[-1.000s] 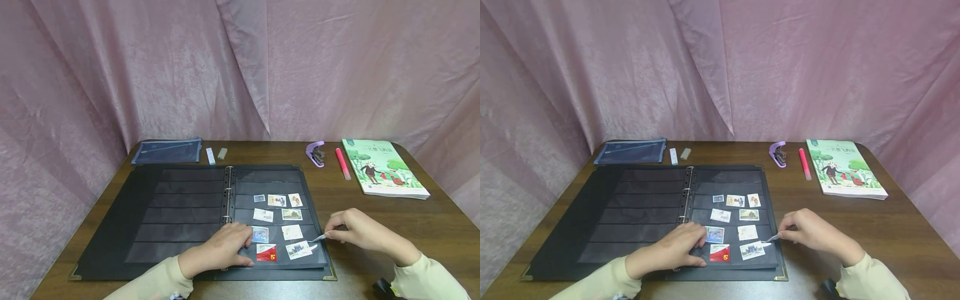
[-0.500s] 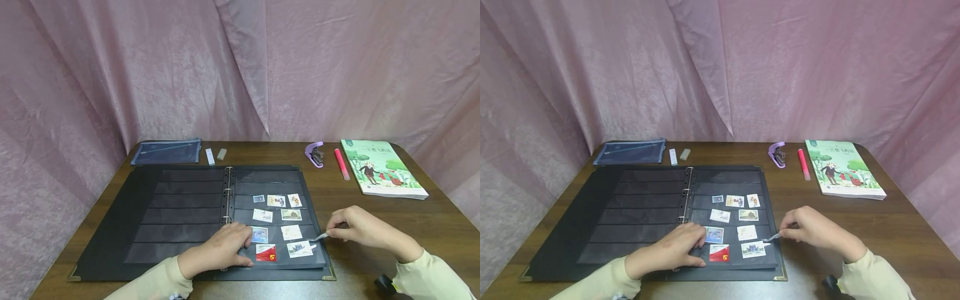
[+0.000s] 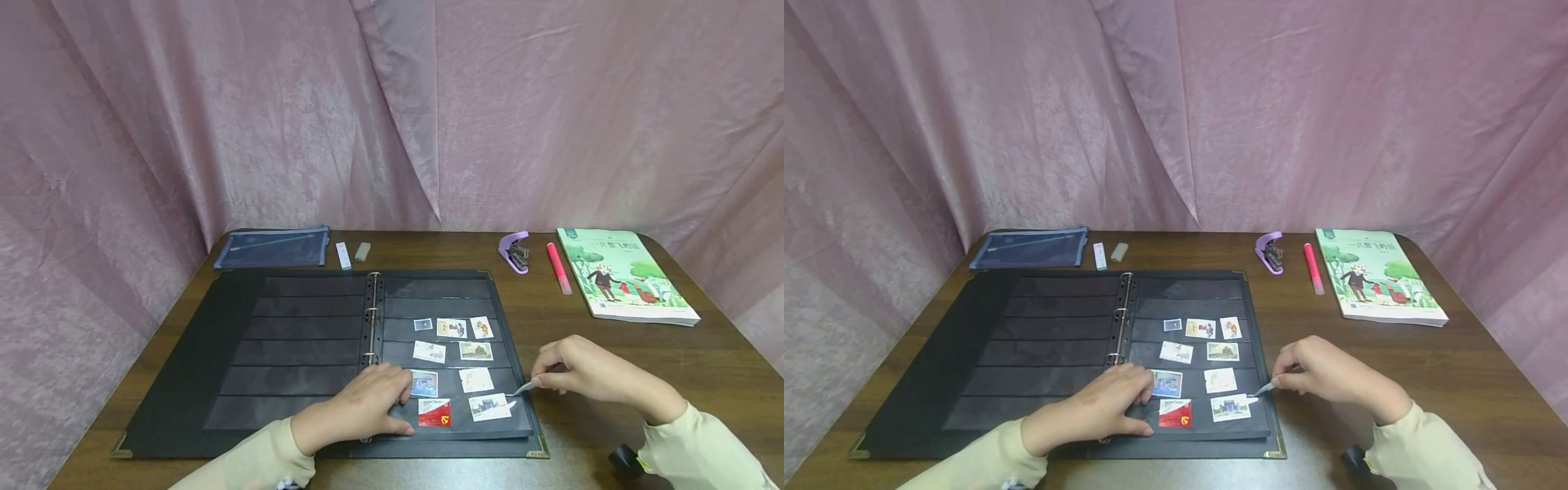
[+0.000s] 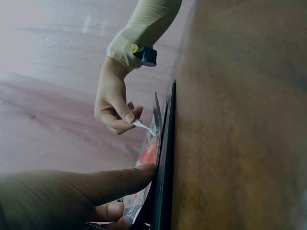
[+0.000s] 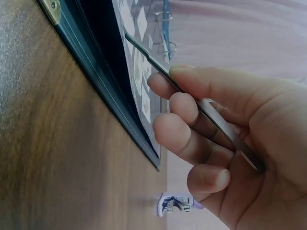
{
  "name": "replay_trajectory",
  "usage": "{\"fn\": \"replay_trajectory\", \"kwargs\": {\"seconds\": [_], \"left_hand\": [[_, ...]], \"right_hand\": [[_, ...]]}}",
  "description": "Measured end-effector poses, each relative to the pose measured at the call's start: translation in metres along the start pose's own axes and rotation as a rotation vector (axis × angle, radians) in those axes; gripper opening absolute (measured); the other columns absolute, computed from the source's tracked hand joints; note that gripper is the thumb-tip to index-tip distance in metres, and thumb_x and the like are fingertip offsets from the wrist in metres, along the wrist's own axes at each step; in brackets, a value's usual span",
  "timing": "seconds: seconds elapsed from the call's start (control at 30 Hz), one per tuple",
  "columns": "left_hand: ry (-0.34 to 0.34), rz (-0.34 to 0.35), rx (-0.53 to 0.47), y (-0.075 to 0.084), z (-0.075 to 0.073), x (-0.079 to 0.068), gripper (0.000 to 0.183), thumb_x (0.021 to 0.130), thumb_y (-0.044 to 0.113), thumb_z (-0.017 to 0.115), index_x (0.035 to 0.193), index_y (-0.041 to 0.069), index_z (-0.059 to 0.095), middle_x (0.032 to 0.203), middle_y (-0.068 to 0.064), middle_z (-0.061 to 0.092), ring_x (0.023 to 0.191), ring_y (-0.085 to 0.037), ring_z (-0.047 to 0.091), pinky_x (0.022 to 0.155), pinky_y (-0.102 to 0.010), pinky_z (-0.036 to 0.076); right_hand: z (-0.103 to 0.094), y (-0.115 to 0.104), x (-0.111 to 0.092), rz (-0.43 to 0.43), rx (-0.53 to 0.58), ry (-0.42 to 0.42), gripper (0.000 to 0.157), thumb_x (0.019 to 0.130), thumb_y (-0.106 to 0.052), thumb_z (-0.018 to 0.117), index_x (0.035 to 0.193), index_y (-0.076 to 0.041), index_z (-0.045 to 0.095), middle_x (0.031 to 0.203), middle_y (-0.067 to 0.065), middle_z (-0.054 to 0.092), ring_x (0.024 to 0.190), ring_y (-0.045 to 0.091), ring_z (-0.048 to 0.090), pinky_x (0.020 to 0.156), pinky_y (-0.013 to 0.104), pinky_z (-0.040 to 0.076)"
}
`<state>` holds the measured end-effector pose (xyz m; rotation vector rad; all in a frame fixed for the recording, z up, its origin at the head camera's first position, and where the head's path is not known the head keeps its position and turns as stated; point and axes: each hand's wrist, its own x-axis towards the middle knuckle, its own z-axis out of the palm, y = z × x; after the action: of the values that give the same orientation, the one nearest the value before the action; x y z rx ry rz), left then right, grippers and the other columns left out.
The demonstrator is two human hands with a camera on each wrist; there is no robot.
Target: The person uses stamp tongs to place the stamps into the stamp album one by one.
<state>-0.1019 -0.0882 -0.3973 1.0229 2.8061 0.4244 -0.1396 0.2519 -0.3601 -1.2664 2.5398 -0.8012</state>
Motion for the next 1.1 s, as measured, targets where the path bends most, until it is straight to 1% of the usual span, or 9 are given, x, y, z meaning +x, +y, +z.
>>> {"fn": "replay_trajectory", "kwargs": {"seconds": [0.13,0.27,0.47,0.6,0.77,0.93,1.1], "left_hand": [[0.001,0.005,0.008,-0.0006,0.0002,0.0003,0.042,0.067,0.047,0.073,0.075,0.021,0.04,0.07,0.012,0.038,0.07,-0.006,0.035,0.068,-0.02,0.03],[0.003,0.007,0.016,-0.0011,0.0008,0.0003,0.043,0.067,0.047,0.072,0.075,0.021,0.04,0.07,0.012,0.038,0.07,-0.006,0.035,0.067,-0.02,0.029],[0.002,0.003,0.019,-0.0015,0.0012,0.0,0.043,0.066,0.047,0.072,0.075,0.021,0.04,0.07,0.012,0.038,0.07,-0.006,0.035,0.066,-0.02,0.029],[0.011,0.012,0.024,-0.002,0.0015,0.0001,0.043,0.066,0.048,0.072,0.075,0.021,0.04,0.07,0.012,0.038,0.069,-0.006,0.035,0.065,-0.019,0.029],[0.024,0.024,0.03,-0.0028,0.0023,0.0004,0.044,0.066,0.049,0.072,0.075,0.021,0.039,0.07,0.013,0.037,0.069,-0.005,0.034,0.064,-0.019,0.028],[0.022,0.022,0.032,-0.0031,0.0029,0.0002,0.044,0.066,0.049,0.072,0.075,0.021,0.039,0.07,0.013,0.037,0.069,-0.005,0.035,0.064,-0.019,0.028],[0.012,0.017,0.028,-0.0027,0.003,0.0003,0.043,0.066,0.048,0.072,0.075,0.021,0.04,0.07,0.012,0.038,0.07,-0.006,0.035,0.065,-0.019,0.028]], "right_hand": [[-0.0025,0.0003,-0.0012,0.035,0.005,0.013,0.009,0.085,-0.017,0.059,0.079,-0.018,0.065,0.07,-0.012,0.058,0.054,-0.007,0.049,0.049,0.017,0.043],[-0.0035,0.0011,-0.0022,0.05,0.016,0.025,0.008,0.085,-0.018,0.059,0.08,-0.018,0.065,0.072,-0.013,0.058,0.054,-0.006,0.05,0.049,0.018,0.043],[-0.0023,0.0015,0.0001,0.059,0.059,-0.017,0.009,0.086,-0.018,0.058,0.08,-0.017,0.065,0.07,-0.008,0.059,0.054,-0.005,0.05,0.049,0.018,0.044],[-0.0017,0.0018,0.0006,0.062,0.06,-0.033,0.01,0.086,-0.019,0.059,0.078,-0.018,0.065,0.068,-0.005,0.059,0.052,-0.005,0.05,0.048,0.018,0.043],[-0.0023,0.002,0.0008,0.061,0.05,-0.044,0.01,0.085,-0.02,0.059,0.077,-0.02,0.065,0.066,-0.008,0.058,0.051,-0.005,0.05,0.048,0.017,0.042],[-0.0036,0.0023,0.0014,0.06,0.055,-0.052,0.009,0.085,-0.019,0.059,0.078,-0.019,0.065,0.068,-0.01,0.059,0.051,-0.006,0.049,0.049,0.017,0.042],[-0.0058,0.0028,-0.002,0.077,0.068,-0.029,0.007,0.085,-0.019,0.06,0.079,-0.018,0.065,0.071,-0.012,0.059,0.052,-0.005,0.05,0.048,0.018,0.043]]}}
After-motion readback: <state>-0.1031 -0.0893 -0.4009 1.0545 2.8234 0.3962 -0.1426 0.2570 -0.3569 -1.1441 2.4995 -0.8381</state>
